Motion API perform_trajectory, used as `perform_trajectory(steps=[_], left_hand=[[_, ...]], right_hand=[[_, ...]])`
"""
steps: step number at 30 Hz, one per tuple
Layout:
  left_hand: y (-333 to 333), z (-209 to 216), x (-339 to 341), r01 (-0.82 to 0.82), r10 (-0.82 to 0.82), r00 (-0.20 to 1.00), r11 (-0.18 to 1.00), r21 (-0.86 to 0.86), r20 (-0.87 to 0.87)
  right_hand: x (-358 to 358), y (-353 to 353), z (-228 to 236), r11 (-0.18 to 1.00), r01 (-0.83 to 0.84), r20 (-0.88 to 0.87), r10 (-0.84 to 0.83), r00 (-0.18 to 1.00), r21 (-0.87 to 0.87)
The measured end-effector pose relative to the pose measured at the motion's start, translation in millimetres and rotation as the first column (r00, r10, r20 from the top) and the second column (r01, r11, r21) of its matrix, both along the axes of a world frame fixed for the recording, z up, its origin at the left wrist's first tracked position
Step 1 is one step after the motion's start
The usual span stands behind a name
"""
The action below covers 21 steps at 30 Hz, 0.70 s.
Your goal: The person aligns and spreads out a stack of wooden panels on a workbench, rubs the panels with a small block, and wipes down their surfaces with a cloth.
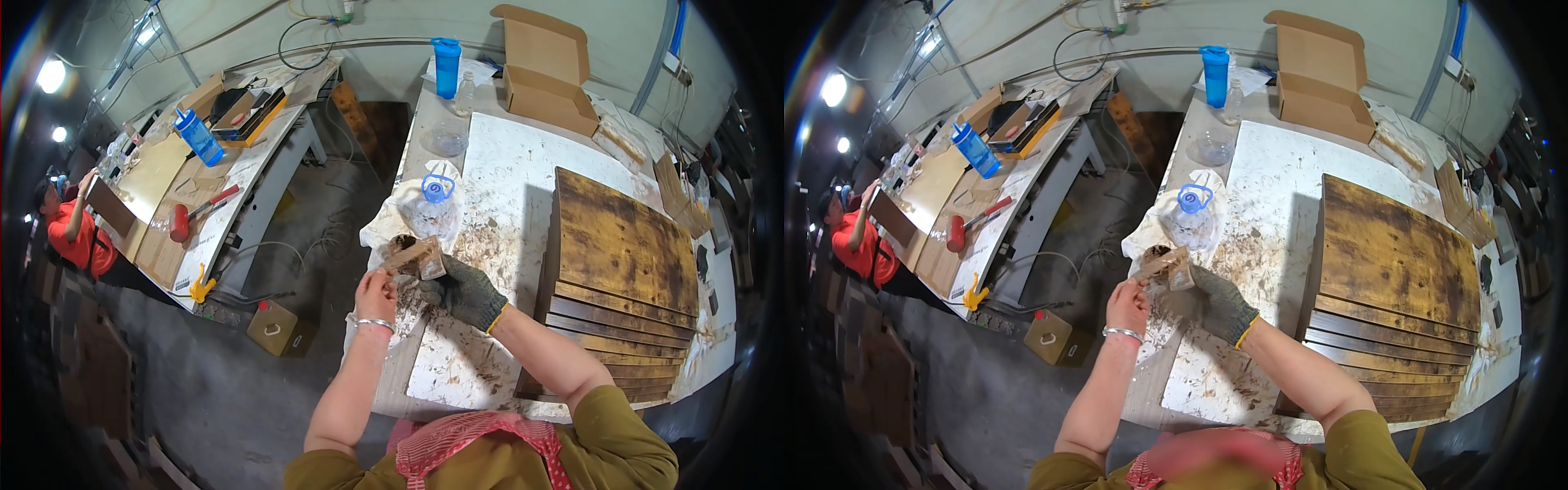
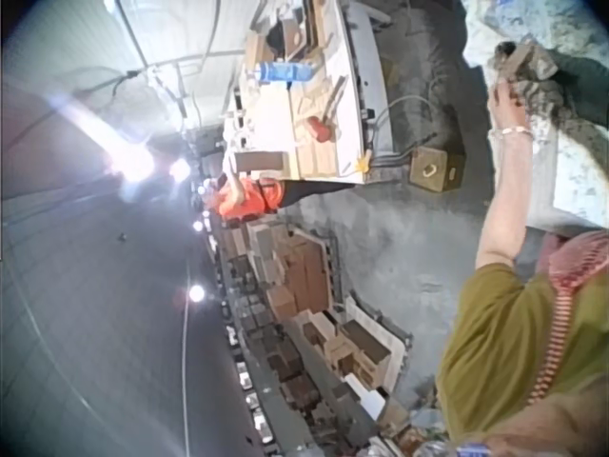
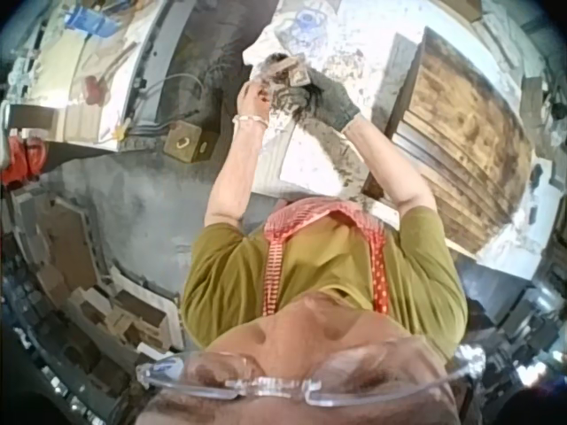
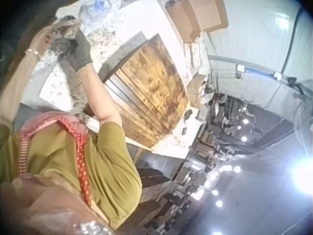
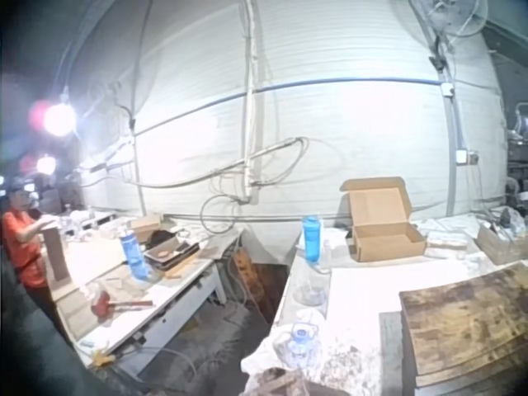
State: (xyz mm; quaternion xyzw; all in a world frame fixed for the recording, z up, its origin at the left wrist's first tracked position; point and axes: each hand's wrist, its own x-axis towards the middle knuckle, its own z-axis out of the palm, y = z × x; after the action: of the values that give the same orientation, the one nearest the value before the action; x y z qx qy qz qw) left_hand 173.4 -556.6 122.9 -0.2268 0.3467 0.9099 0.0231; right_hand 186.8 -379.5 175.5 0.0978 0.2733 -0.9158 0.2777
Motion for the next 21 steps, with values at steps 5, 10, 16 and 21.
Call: perform_trajectory(steps=[5,10,16,21], left_hand=[[2.6,5.8,0.4,-0.057,0.057,0.998,0.998,-0.03,-0.001],[16.2,4.1,6.1,-0.064,0.064,0.998,0.995,-0.079,0.005],[11.7,4.8,0.7,-0.123,0.12,0.991,0.991,-0.056,-0.05],[11.7,-2.2,-9.1,-0.199,0.187,0.979,0.962,-0.185,-0.08]], right_hand=[[1.7,-5.8,-3.4,1.0,0.017,0.003,-0.017,1.0,0.003],[1.3,-8.3,-8.0,1.0,-0.01,-0.08,0.01,0.997,-0.001],[1.4,-12.8,-11.2,0.997,0.044,0.015,-0.043,0.999,-0.058],[-0.8,-21.5,-9.9,0.996,0.055,0.012,-0.056,0.998,0.068]])
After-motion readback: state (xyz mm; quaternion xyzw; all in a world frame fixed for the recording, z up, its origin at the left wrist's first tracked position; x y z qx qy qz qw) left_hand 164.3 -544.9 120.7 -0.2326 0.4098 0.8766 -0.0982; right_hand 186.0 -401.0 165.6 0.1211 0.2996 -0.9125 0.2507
